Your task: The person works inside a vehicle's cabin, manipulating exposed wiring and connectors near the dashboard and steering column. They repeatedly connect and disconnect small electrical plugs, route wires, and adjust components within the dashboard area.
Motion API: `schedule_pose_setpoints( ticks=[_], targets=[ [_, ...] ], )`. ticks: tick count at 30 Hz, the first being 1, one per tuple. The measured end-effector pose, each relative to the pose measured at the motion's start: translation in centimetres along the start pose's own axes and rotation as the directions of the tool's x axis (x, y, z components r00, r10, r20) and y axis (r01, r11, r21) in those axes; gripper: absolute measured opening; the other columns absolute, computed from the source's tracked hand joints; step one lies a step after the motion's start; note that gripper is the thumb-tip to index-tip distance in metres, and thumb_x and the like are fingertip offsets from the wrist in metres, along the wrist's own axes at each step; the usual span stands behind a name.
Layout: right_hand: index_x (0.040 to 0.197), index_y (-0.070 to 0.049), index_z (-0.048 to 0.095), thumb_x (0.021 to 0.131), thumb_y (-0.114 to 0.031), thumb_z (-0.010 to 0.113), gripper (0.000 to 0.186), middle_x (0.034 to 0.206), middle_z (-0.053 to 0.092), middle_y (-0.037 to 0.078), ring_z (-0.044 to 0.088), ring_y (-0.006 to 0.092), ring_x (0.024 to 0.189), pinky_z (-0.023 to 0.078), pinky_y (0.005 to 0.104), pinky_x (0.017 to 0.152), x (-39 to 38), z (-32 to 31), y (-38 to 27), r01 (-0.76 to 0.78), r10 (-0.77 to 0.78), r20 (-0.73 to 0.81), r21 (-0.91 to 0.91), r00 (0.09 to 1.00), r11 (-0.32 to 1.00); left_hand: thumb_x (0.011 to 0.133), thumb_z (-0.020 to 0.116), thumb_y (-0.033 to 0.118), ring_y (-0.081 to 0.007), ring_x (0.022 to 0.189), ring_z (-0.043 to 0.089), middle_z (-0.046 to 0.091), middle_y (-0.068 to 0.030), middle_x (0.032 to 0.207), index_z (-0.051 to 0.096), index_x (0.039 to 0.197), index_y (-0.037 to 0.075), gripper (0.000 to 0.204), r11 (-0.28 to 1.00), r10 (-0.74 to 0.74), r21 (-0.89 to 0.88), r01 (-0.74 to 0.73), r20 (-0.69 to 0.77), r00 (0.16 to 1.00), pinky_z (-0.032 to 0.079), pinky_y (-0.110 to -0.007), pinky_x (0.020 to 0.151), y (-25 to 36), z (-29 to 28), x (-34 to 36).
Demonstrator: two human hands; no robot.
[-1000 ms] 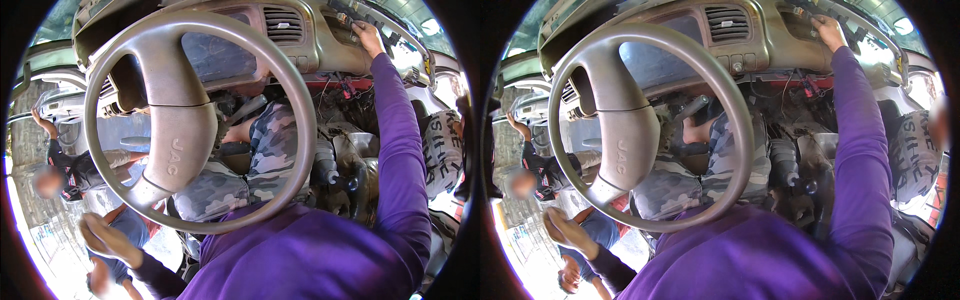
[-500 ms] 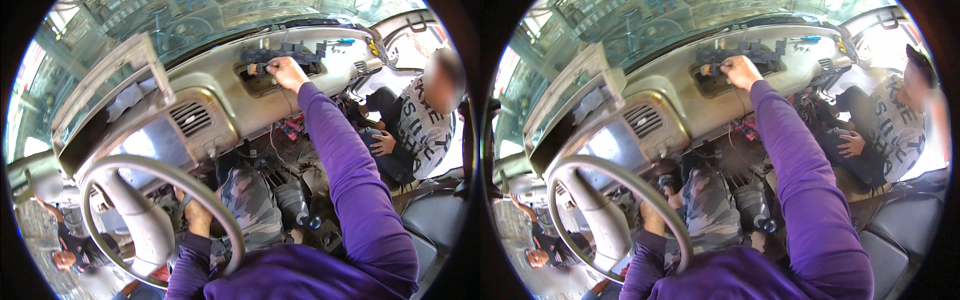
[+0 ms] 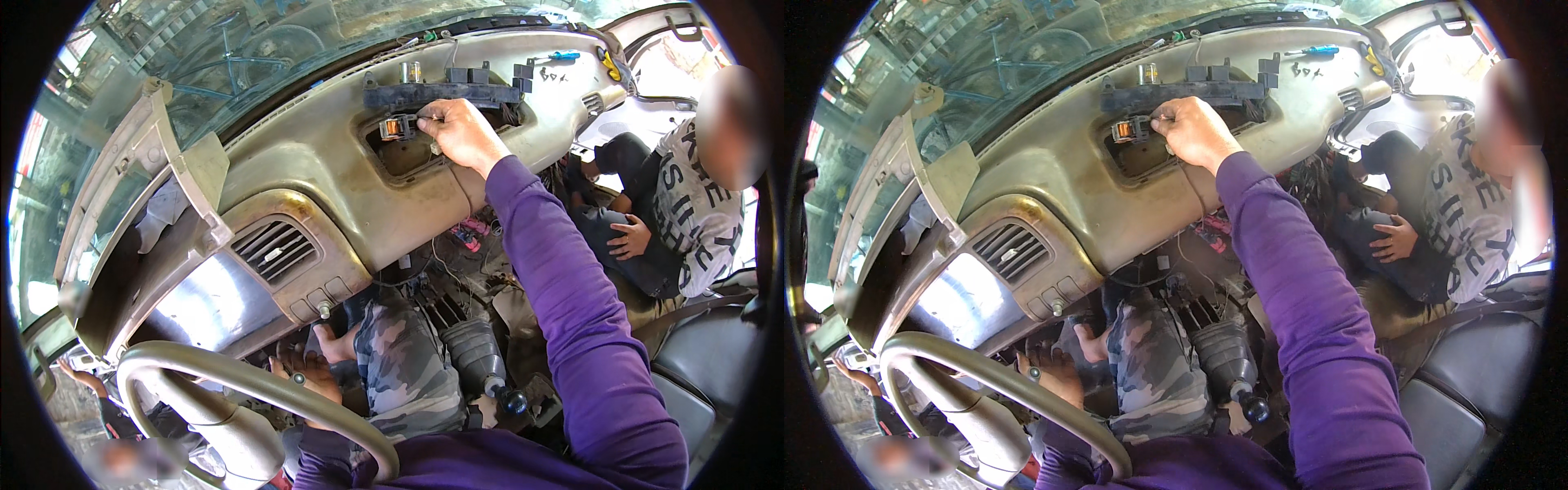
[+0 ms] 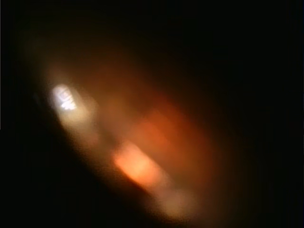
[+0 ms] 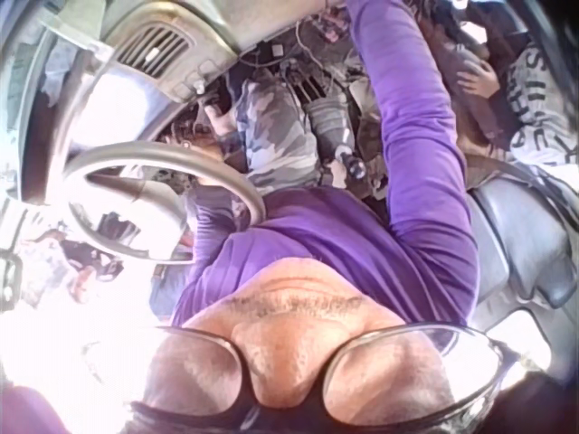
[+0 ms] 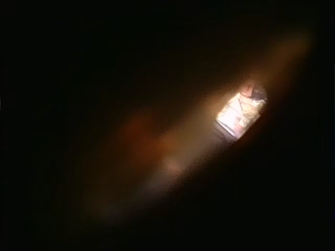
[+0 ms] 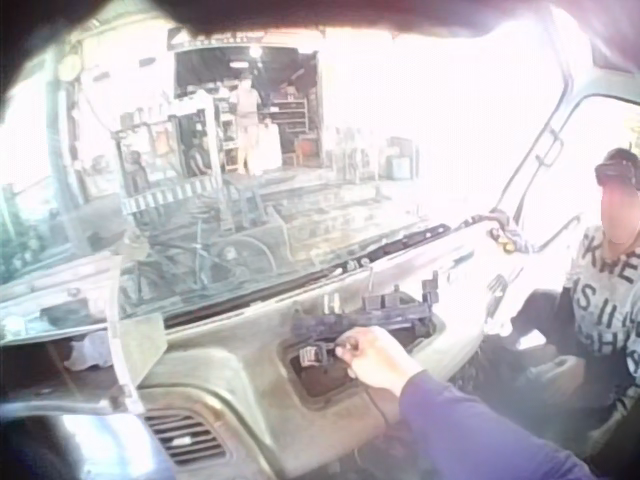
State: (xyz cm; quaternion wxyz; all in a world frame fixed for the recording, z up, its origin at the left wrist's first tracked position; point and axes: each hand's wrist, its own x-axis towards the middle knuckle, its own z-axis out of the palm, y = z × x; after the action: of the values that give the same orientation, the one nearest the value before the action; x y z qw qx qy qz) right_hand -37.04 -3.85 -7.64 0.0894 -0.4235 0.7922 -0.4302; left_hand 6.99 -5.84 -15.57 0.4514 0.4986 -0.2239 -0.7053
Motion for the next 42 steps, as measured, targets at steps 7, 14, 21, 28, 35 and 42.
schedule_pose_setpoints(
  ticks=[7,14,21,28,35,42],
  targets=[
    [0.106,0.004,0.072,0.092,-0.017,0.067,0.026,0.096,0.073,0.022,0.071,0.0334,0.089,0.053,0.0396,0.082,0.1,-0.6,-1.4,-0.125,0.125,0.078,-0.01,0.989,0.992,0.1,0.05,0.052,-0.0189,0.086,0.052,0.059,-0.0074,0.114,0.055,0.116,0.013,0.043,0.995,-0.065,0.072,0.07,-0.072,0.995,0.045,-0.033,0.084,-0.6,-0.7,-0.9],
    [0.102,0.0,0.075,0.092,-0.019,0.066,0.023,0.076,0.069,0.021,0.067,0.0338,0.068,0.052,0.0424,0.069,0.5,0.1,0.7,0.063,-0.063,-0.012,-0.055,0.998,0.997,0.097,0.046,0.061,-0.0228,0.085,0.055,0.063,-0.01,0.102,0.06,0.105,0.01,0.054,0.996,-0.06,0.061,0.059,0.019,0.998,0.047,-0.038,0.082,-0.1,-0.2,1.6],
    [0.102,0.0,0.075,0.091,-0.019,0.067,0.023,0.081,0.07,0.021,0.069,0.036,0.075,0.053,0.0418,0.072,0.2,0.0,-0.3,0.001,-0.001,0.018,-0.013,1.0,1.0,0.095,0.05,0.062,-0.0255,0.084,0.059,0.063,-0.0106,0.094,0.06,0.1,0.007,0.057,0.997,0.047,0.063,-0.044,-0.042,0.998,0.047,-0.04,0.08,-1.0,-0.8,2.7],
    [0.102,-0.001,0.075,0.091,-0.018,0.067,0.022,0.085,0.07,0.023,0.069,0.0383,0.08,0.053,0.0432,0.075,0.2,0.0,0.1,0.024,-0.024,0.013,-0.035,1.0,0.999,0.093,0.058,0.058,-0.024,0.088,0.056,0.06,-0.0074,0.1,0.057,0.105,0.01,0.05,0.997,-0.061,0.032,0.071,-0.265,0.962,0.046,-0.039,0.081,0.2,1.5,1.6],
    [0.108,0.004,0.072,0.092,-0.017,0.067,0.026,0.093,0.073,0.021,0.071,0.03,0.082,0.054,0.0386,0.078,0.3,-0.2,0.1,0.026,-0.022,0.043,-0.1,0.999,0.995,0.094,0.058,0.055,-0.0215,0.083,0.052,0.057,-0.0047,0.092,0.058,0.103,0.012,0.044,0.996,-0.075,-0.067,0.058,-0.287,0.955,0.044,-0.036,0.083,1.2,3.4,0.8],
    [0.104,-0.002,0.075,0.091,-0.02,0.066,0.024,0.092,0.071,0.022,0.068,0.0403,0.089,0.052,0.0443,0.081,0.0,-0.1,-0.3,-0.032,0.033,0.038,-0.014,0.999,0.999,0.096,0.058,0.052,-0.0129,0.057,0.037,0.041,0.0034,0.061,0.046,0.068,0.019,0.045,0.992,-0.008,-0.122,-0.009,-0.141,0.99,0.033,-0.031,0.065,0.5,0.8,1.7]
  ],
)
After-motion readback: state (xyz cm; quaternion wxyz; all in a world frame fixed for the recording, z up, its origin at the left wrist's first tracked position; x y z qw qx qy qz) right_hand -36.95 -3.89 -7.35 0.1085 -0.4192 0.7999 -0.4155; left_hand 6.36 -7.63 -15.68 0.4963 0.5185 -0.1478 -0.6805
